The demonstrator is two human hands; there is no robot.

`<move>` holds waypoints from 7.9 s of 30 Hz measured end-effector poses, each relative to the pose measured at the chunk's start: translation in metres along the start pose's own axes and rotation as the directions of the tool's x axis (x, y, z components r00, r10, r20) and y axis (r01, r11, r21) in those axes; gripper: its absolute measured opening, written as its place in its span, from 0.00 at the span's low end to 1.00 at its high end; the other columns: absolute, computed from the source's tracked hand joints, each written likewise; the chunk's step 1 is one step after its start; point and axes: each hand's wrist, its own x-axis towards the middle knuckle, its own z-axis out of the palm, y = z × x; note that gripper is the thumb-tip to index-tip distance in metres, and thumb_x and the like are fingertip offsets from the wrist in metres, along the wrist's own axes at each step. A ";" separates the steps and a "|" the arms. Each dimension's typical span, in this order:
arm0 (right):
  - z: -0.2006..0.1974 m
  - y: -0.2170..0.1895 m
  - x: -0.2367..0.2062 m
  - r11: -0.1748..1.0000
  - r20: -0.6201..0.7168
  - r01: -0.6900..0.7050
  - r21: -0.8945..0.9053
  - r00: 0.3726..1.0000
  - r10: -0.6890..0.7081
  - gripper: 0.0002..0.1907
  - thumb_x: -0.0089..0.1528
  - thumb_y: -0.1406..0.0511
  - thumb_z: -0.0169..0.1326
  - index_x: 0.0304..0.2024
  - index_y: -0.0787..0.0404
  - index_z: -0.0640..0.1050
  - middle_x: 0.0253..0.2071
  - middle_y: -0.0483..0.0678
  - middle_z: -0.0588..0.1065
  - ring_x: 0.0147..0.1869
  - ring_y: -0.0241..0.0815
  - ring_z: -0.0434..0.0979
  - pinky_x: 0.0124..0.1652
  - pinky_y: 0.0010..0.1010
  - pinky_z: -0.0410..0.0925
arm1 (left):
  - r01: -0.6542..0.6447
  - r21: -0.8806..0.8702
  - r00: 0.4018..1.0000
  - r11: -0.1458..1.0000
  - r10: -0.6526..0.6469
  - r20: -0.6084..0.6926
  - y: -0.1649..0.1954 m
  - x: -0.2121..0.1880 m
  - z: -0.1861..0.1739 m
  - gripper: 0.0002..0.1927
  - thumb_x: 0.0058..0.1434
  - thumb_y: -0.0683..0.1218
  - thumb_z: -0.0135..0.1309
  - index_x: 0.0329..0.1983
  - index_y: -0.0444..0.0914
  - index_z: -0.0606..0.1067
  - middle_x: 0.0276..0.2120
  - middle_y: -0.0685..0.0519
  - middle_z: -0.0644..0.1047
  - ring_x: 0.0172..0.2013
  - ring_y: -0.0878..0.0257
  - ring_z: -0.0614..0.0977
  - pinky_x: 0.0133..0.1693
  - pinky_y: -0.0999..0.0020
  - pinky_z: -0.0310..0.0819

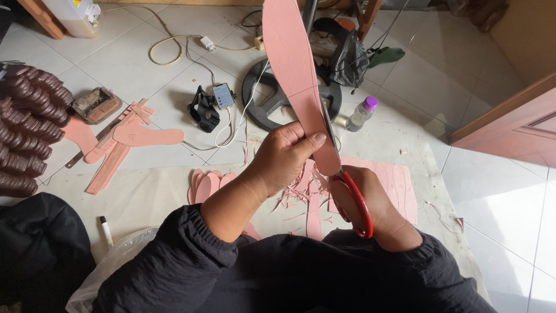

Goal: The person cuts a pink sheet of material into foot-shaped pieces using red-handled scissors. They follow pre-drawn outlines, trim the edges, and place the finished pieces on the floor.

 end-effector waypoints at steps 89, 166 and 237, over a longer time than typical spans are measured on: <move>-0.014 -0.004 -0.013 0.944 0.032 0.285 -0.165 0.958 -0.284 0.17 0.56 0.65 0.55 0.46 0.67 0.78 0.33 0.52 0.82 0.35 0.39 0.81 0.38 0.33 0.74 | -0.111 -0.092 0.994 0.990 0.110 -0.012 0.022 -0.022 0.017 0.09 0.68 0.43 0.53 0.45 0.33 0.78 0.36 0.57 0.81 0.35 0.74 0.78 0.39 0.77 0.74; -0.024 -0.006 -0.023 0.978 0.020 0.065 -0.199 0.998 -0.062 0.11 0.58 0.63 0.56 0.33 0.67 0.77 0.21 0.46 0.73 0.25 0.35 0.70 0.26 0.30 0.67 | 0.133 -0.102 0.960 0.986 -0.103 0.260 0.014 -0.013 -0.004 0.14 0.64 0.42 0.55 0.51 0.31 0.79 0.40 0.51 0.83 0.38 0.70 0.82 0.42 0.74 0.78; -0.034 -0.013 -0.027 0.965 0.048 0.122 -0.230 0.992 -0.114 0.12 0.59 0.61 0.54 0.29 0.66 0.75 0.19 0.47 0.69 0.26 0.36 0.64 0.27 0.34 0.65 | -0.138 0.119 0.968 0.983 0.109 0.226 0.019 -0.014 -0.001 0.15 0.70 0.46 0.50 0.53 0.34 0.79 0.44 0.56 0.83 0.47 0.72 0.81 0.52 0.75 0.75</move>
